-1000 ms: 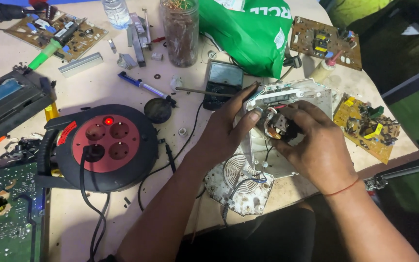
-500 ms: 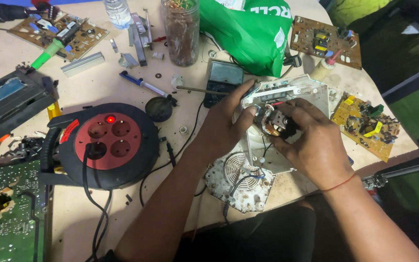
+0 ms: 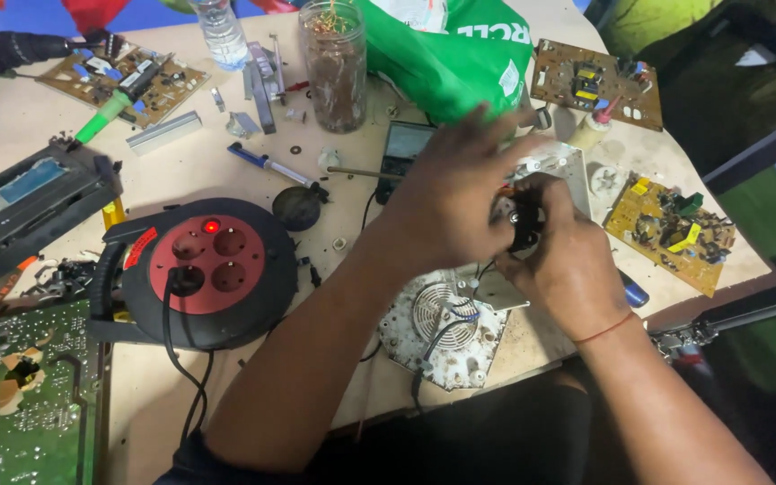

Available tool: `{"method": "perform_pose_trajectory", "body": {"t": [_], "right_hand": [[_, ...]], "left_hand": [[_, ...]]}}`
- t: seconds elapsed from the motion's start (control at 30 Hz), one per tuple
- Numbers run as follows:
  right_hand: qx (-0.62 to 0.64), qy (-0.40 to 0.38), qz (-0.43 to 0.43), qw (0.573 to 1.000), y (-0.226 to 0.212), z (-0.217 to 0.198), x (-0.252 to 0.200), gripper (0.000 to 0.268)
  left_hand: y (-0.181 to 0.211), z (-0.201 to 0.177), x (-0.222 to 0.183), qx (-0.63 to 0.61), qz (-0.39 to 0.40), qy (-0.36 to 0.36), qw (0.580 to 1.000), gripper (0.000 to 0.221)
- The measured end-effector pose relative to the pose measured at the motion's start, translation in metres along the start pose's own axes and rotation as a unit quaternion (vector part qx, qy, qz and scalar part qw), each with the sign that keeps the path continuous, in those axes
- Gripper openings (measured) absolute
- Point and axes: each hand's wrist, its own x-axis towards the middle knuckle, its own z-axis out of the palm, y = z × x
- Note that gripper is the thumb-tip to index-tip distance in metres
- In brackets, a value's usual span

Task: Disassembling and inspecting the internal motor and wiring of a blender for repair or testing

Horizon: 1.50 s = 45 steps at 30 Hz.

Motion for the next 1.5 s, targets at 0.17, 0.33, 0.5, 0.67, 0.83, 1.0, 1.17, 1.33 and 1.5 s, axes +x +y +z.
{"method": "perform_pose_trajectory", "body": {"t": [0.17,0.33,0.5,0.67,0.83,1.0,1.17,1.33,1.5], "right_hand": [[0.0,-0.003,0.021,1.0,0.003,0.004,-0.001,0.065],[0.015,-0.004,0.029,0.999,0.003,0.001,-0.001,0.065],[0.062,0.109,-0.119,0.985,-0.002,-0.04,-0.023,0.065],[0.155,0.11,0.075,0.979,0.015,-0.036,-0.04,0.063],[0.211,0.058,0.182,0.959,0.029,-0.009,-0.054,0.057],[0.216,0.083,0.159,0.96,0.027,-0.005,-0.058,0.062],[0.212,0.111,0.115,0.964,0.023,0.0,-0.062,0.058],[0.142,0.114,0.106,0.977,0.032,0.007,-0.068,0.057],[0.142,0.1,0.134,0.976,0.031,0.006,-0.068,0.061]], "left_hand": [[0.021,-0.001,0.015,0.033,-0.114,-0.172,0.978,0.074],[0.003,0.018,0.004,0.044,-0.051,-0.101,0.993,0.024],[0.003,0.015,0.004,0.082,-0.05,-0.148,0.984,0.053],[0.007,0.013,0.004,0.101,-0.042,-0.148,0.983,0.029],[0.009,0.013,0.002,0.111,-0.014,-0.172,0.979,0.053],[0.008,0.014,-0.002,0.159,0.048,-0.158,0.973,0.062],[-0.008,0.033,0.002,0.198,0.15,-0.086,0.965,0.037],[-0.011,0.044,0.008,0.259,0.184,-0.073,0.945,0.019],[-0.015,0.05,0.008,0.242,0.185,-0.121,0.945,0.021]]}}
